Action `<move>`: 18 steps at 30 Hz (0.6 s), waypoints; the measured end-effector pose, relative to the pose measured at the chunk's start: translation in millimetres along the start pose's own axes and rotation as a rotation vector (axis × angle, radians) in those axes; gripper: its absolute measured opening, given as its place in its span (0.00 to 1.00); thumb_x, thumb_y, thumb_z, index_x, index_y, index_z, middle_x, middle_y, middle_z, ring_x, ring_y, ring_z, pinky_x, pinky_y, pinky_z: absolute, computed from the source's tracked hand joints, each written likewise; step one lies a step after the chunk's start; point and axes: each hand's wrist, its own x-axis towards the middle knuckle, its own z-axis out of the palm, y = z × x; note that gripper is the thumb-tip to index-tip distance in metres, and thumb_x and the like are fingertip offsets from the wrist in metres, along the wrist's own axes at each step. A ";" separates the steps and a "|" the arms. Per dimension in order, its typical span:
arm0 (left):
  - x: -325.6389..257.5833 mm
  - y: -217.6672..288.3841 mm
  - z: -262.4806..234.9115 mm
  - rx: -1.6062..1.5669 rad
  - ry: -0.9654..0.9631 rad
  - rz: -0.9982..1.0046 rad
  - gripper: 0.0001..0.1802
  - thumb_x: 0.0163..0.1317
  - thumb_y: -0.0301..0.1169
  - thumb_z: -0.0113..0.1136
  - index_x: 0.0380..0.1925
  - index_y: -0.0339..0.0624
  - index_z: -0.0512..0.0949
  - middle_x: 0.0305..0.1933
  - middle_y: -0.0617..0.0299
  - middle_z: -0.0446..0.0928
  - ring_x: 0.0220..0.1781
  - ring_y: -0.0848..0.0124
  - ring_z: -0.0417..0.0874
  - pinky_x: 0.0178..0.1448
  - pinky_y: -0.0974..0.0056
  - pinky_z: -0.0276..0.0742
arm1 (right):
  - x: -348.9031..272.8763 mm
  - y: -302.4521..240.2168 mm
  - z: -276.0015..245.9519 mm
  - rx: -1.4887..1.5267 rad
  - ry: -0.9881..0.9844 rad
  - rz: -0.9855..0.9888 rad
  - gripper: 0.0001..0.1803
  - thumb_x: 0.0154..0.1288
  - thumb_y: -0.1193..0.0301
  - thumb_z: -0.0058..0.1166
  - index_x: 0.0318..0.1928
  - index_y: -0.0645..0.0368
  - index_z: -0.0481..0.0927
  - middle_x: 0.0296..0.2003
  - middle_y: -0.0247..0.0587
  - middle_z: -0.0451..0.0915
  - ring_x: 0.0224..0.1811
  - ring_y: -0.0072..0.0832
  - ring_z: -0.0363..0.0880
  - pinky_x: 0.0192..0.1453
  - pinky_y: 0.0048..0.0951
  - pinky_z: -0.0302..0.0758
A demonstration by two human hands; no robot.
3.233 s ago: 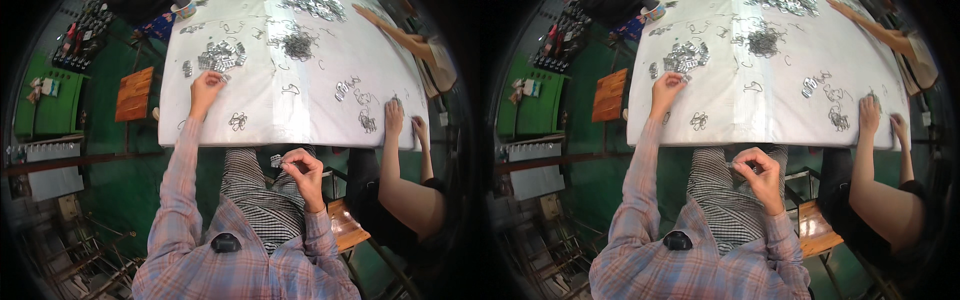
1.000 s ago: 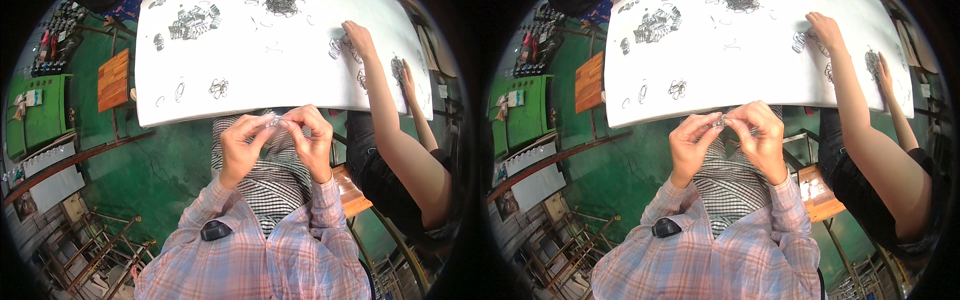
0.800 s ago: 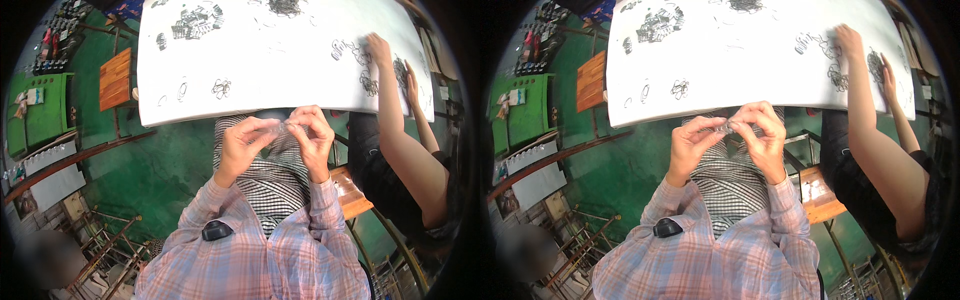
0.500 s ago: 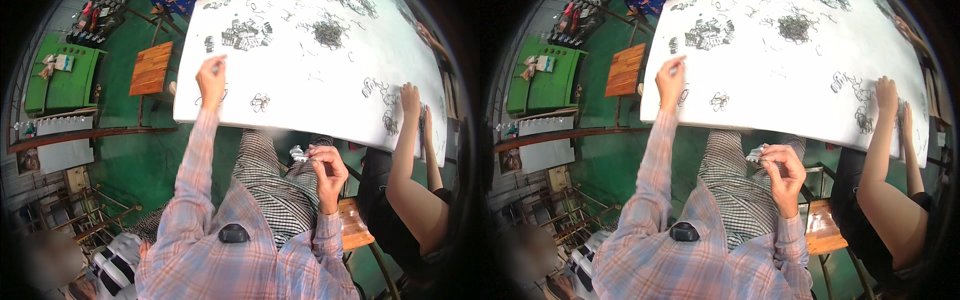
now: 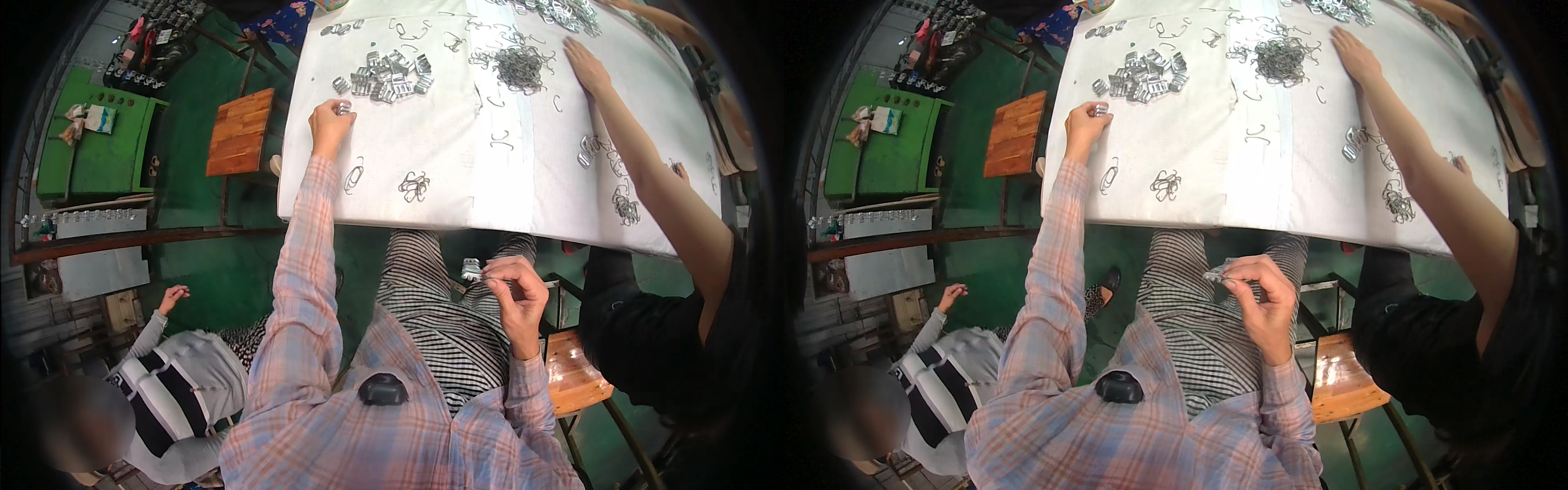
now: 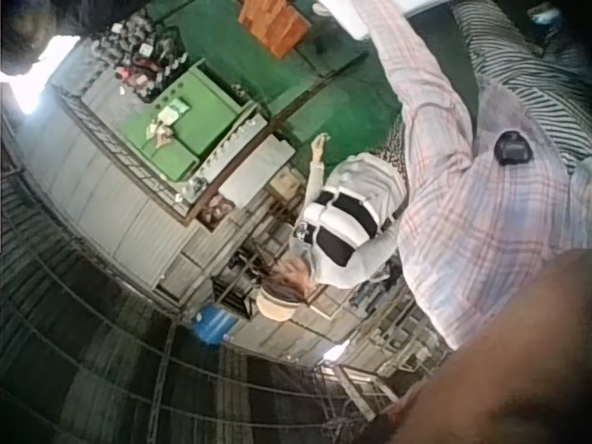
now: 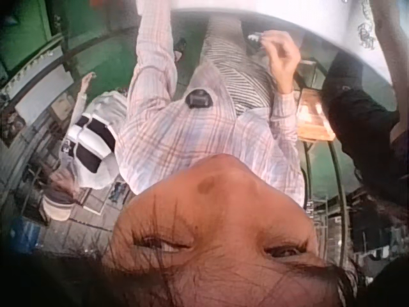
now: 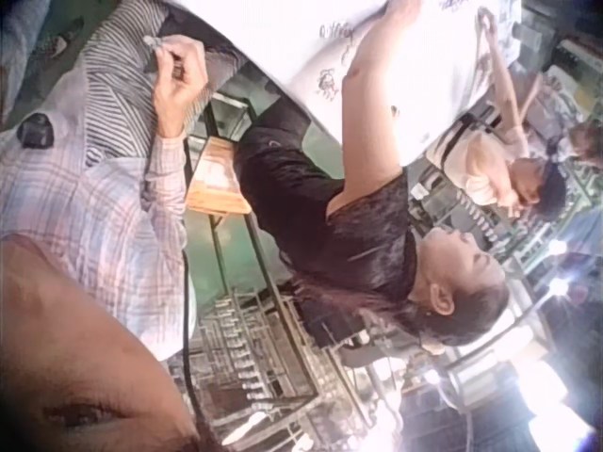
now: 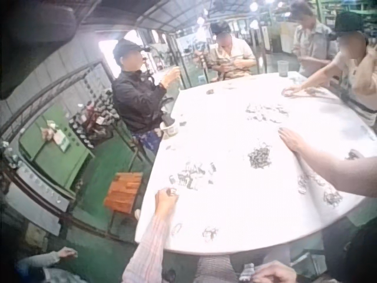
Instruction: The person sits at a table and repeatedly picks up small metal clips and wire loops, then connects them by hand. They place the assembled units into a growing pile on the table. Other people at the table perform similar assembly tasks.
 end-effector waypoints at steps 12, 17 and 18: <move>-220.1 130.1 -21.8 -0.931 -0.406 -0.113 0.14 0.56 0.17 0.65 0.43 0.30 0.79 0.40 0.57 0.82 0.41 0.76 0.81 0.48 0.72 0.78 | 14.2 -0.2 1.0 -0.026 0.027 0.041 0.03 0.57 0.82 0.59 0.31 0.66 0.78 0.32 0.40 0.80 0.35 0.25 0.78 0.41 0.24 0.73; -256.9 148.9 -19.2 -0.918 -0.374 -0.059 0.13 0.60 0.17 0.61 0.46 0.28 0.79 0.43 0.56 0.82 0.44 0.74 0.82 0.49 0.73 0.80 | 21.0 6.9 6.0 -0.051 0.192 0.001 0.03 0.58 0.82 0.60 0.32 0.65 0.79 0.31 0.39 0.80 0.34 0.24 0.77 0.41 0.24 0.73; -259.5 149.7 -19.3 -0.899 -0.367 -0.042 0.14 0.60 0.16 0.61 0.47 0.28 0.79 0.43 0.55 0.82 0.45 0.74 0.83 0.50 0.72 0.80 | 23.4 6.2 7.2 -0.067 0.208 -0.018 0.03 0.58 0.81 0.60 0.32 0.65 0.79 0.31 0.39 0.80 0.34 0.25 0.78 0.41 0.24 0.73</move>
